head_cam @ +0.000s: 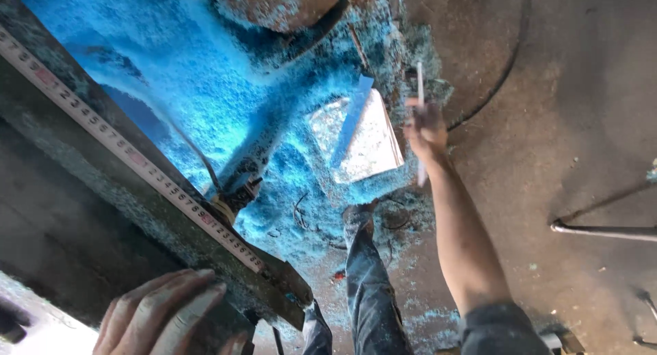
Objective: Measuring and marking blue plastic blocks against technical specifications on a workbench.
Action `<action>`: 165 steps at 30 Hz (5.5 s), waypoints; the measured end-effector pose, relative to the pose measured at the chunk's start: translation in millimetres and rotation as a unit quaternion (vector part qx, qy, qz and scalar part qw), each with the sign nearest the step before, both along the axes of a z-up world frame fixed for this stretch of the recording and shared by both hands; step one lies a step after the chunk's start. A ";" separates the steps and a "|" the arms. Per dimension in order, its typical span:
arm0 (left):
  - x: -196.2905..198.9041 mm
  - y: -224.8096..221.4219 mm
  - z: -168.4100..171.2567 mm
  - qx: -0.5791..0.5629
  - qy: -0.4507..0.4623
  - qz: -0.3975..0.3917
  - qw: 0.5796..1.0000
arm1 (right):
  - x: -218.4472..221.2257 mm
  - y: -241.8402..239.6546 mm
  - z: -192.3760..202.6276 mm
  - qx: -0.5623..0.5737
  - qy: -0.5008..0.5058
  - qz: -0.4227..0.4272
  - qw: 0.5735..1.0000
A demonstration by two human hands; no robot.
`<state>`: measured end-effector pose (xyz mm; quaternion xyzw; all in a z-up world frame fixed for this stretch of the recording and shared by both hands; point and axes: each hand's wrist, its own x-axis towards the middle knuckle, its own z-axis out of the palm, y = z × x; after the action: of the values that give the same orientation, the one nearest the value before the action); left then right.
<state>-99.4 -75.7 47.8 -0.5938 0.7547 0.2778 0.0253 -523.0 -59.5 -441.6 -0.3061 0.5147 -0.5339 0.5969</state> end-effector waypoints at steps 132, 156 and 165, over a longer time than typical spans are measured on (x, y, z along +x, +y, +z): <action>844.8 379.1 -9.2 -0.017 0.881 0.412 0.231 | 1010.7 205.0 710.5 -0.249 0.646 0.148 0.706; 884.1 341.0 -90.0 -0.056 0.586 0.385 0.711 | 974.9 185.0 714.4 -0.022 0.178 0.191 0.965; 869.2 374.8 139.0 0.057 0.460 0.259 0.848 | 949.6 178.1 716.2 -0.102 0.123 0.135 0.978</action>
<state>769.8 299.1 186.8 -0.5697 0.4816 0.5578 -0.3638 426.6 118.6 274.6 -0.4957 0.4811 -0.4559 0.5613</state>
